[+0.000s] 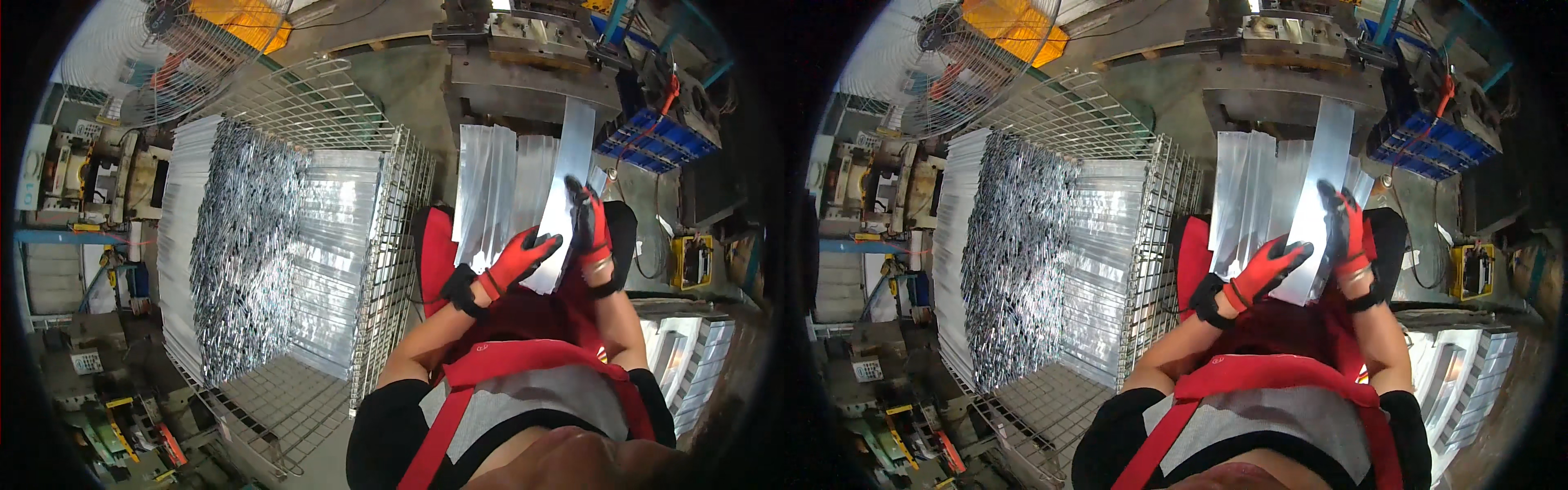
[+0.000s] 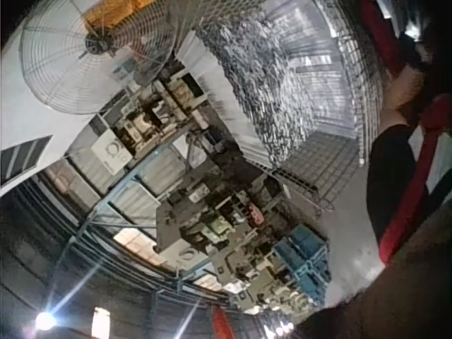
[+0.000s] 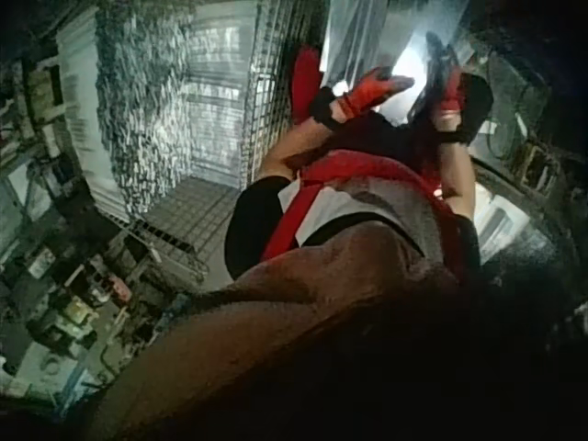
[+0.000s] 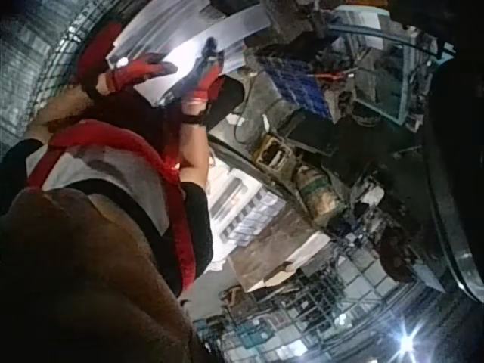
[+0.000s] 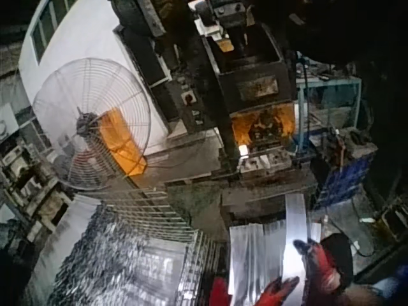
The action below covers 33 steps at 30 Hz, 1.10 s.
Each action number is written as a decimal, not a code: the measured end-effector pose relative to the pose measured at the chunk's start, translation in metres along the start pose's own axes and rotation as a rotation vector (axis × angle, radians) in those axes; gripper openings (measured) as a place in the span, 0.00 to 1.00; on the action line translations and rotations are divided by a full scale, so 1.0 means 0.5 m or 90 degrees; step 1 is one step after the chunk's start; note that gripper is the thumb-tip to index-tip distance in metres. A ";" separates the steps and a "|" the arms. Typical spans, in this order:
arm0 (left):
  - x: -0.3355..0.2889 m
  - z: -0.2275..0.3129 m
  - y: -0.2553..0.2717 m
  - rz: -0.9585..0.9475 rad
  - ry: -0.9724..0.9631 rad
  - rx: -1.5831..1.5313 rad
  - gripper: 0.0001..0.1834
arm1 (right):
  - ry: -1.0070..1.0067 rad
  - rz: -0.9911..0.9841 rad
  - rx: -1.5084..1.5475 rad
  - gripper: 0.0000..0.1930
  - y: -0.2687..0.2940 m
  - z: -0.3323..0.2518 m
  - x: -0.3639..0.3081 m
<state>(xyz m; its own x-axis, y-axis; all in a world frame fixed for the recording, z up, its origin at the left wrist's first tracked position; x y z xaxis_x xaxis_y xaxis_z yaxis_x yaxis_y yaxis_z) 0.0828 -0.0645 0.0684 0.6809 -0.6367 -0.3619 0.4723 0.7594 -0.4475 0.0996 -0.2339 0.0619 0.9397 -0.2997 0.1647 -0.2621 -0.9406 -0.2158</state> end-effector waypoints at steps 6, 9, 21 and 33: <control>-0.047 0.011 0.032 0.207 -0.140 0.327 0.07 | -0.410 0.013 -0.004 0.08 0.011 0.027 -0.060; -0.048 0.018 0.051 0.222 -0.178 0.424 0.08 | -0.350 -0.050 0.089 0.11 -0.004 0.022 -0.066; -0.005 0.021 0.202 0.426 -0.087 0.978 0.12 | -0.146 -0.022 -0.032 0.19 0.062 -0.019 -0.061; 0.025 -0.048 0.036 0.202 0.029 0.917 0.53 | -0.162 0.025 -0.075 0.19 0.067 -0.008 -0.074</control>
<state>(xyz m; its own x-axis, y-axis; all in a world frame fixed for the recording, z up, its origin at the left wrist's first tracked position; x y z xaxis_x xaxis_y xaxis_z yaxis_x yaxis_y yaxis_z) 0.0865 -0.0621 0.0361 0.8548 -0.4054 -0.3240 0.4653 0.3221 0.8244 0.0550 -0.2548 0.0522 0.9493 -0.3005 -0.0924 -0.3092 -0.9456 -0.1015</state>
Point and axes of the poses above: each hand's wrist, its own x-axis towards the middle knuckle, its own y-axis out of the back of the hand, z = x × y, the point moved 3 cm from there along x, towards the middle knuckle, and after that the axes turned 2 degrees about -x, right-handed, at the moved point
